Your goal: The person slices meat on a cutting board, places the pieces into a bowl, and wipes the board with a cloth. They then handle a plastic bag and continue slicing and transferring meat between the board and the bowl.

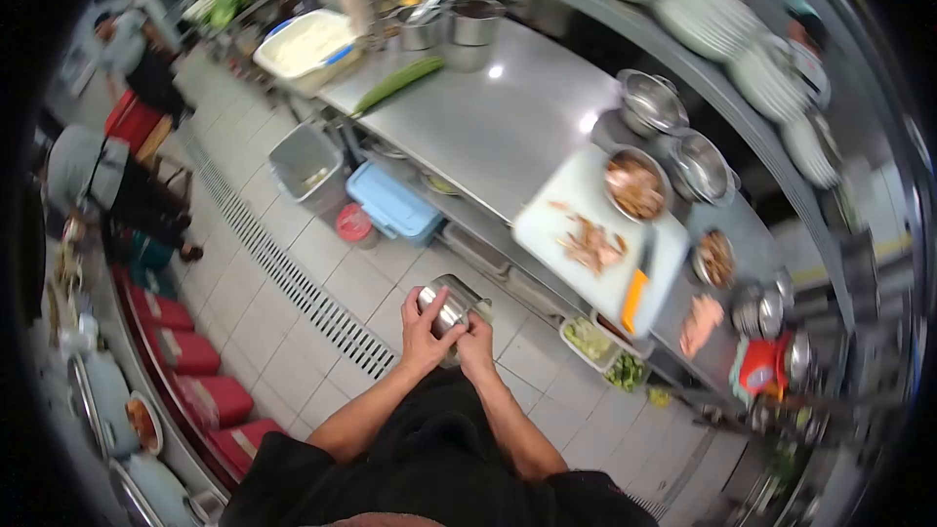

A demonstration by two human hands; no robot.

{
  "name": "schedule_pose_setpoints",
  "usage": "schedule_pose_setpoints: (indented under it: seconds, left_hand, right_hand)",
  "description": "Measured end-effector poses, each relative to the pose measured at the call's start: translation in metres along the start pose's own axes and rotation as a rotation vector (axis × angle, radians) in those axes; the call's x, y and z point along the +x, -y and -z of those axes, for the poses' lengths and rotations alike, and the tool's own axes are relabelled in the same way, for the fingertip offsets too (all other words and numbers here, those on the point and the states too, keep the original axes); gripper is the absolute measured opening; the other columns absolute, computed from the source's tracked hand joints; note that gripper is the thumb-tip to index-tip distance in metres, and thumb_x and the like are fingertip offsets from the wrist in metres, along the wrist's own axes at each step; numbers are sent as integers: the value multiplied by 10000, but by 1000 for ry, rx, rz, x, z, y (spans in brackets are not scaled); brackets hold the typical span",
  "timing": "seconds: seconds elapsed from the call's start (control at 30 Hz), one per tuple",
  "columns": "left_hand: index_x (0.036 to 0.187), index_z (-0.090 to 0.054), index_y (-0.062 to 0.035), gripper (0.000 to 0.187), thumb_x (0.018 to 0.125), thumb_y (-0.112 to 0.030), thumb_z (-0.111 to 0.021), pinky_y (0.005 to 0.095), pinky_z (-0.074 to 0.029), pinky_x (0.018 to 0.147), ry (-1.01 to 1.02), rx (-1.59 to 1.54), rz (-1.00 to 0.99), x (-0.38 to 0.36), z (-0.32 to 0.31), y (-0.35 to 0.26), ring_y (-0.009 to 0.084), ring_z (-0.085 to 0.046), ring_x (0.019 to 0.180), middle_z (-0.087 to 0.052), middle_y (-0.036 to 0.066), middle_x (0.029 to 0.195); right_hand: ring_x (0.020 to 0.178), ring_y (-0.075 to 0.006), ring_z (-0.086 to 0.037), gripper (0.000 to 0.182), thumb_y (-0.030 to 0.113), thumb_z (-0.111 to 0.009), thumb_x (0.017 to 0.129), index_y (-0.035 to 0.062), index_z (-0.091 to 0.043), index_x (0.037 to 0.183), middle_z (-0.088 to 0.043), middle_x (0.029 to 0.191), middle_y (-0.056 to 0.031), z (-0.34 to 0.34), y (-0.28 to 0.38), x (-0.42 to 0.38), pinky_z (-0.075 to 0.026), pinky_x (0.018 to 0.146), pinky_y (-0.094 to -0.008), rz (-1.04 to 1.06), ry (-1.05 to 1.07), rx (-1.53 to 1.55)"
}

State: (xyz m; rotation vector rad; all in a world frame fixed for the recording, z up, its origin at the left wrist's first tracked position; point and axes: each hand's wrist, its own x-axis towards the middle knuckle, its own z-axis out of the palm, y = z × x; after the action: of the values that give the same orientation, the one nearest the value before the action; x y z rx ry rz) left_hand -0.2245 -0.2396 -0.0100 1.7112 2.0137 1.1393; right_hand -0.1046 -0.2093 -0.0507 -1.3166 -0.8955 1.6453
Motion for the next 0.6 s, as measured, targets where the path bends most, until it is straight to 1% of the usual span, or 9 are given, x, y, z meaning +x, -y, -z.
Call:
schedule_pose_setpoints:
  seconds: [0.1, 0.13, 0.17, 0.2, 0.27, 0.37, 0.4, 0.5, 0.6]
  left_hand:
    - [1524, -469, -141, 852, 807, -460, -800, 420, -466, 1000, 214, -592, 73, -11, -11, -9, 325, -554, 1151, -480, 204, 1343]
    - [1580, -359, -120, 903, 859, -487, -761, 381, -472, 982, 267, -1056, 256, -10, -21, 5, 258, -568, 1119, -500, 131, 1304]
    - [1611, -275, -131, 925, 898, -528, -710, 370, -460, 1010, 367, -1243, 289, 5, 13, -21, 237, -561, 1176, -515, 97, 1360]
    - [1618, -250, -139, 941, 896, -545, -698, 380, -457, 1028, 415, -1117, 119, 14, 15, -33, 245, -557, 1215, -516, 101, 1398]
    - [1625, -223, -152, 958, 893, -564, -683, 402, -451, 1060, 577, -1149, 77, 17, 20, -65, 265, -545, 1276, -507, 113, 1456]
    - [1624, -224, -158, 954, 888, -560, -677, 435, -442, 1095, 894, -1530, 372, 11, 33, -109, 296, -534, 1317, -494, 132, 1491]
    - [1623, -228, -154, 948, 888, -550, -678, 445, -439, 1103, 968, -1615, 410, 4, 33, -114, 303, -536, 1315, -498, 135, 1486]
    - [1612, -245, -108, 917, 892, -489, -666, 436, -418, 1131, 1101, -1739, 521, -16, 34, -139, 295, -540, 1312, -518, 130, 1467]
    - [1599, -272, -106, 881, 875, -419, -663, 403, -405, 1137, 998, -1640, 401, -26, 31, -174, 286, -533, 1317, -527, 135, 1449]
  right_hand:
    - [884, -124, -648, 305, -136, -517, 852, -40, -689, 1086, -708, 1053, -70, 32, 56, -31, -516, 725, -271, 12, 63, -271]
    - [888, -116, -652, 356, -143, -513, 843, -32, -692, 1131, -715, 1058, -66, 47, 64, -39, -520, 717, -267, 85, 77, -159]
    - [889, -116, -654, 366, -141, -520, 842, -27, -693, 1144, -717, 1056, -62, 53, 80, -49, -520, 729, -270, 159, 120, -53]
    - [890, -116, -655, 377, -138, -526, 841, -22, -695, 1157, -719, 1054, -58, 54, 100, -64, -520, 741, -273, 231, 171, 46]
    - [971, -125, -652, 383, -118, -573, 827, -8, -710, 1168, -716, 1077, -54, 68, 95, -79, -516, 842, -284, 304, 284, 139]
    - [1043, -131, -613, 392, -124, -521, 830, 4, -720, 1142, -680, 1176, -68, 82, 154, -125, -495, 870, -286, 46, 363, -201]
    - [1038, -227, -657, 390, -124, -556, 751, -11, -721, 1086, -697, 1167, -108, 94, 151, -130, -514, 912, -344, 475, 501, -430]
    - [1036, -321, -664, 398, -81, -619, 665, -9, -722, 1042, -688, 1140, -158, 105, 188, -177, -534, 918, -389, 1189, 486, -978]
    - [1007, -348, -669, 413, -19, -675, 605, 12, -733, 1013, -705, 1011, -144, 123, 177, -176, -563, 862, -418, 1210, 198, -1043]
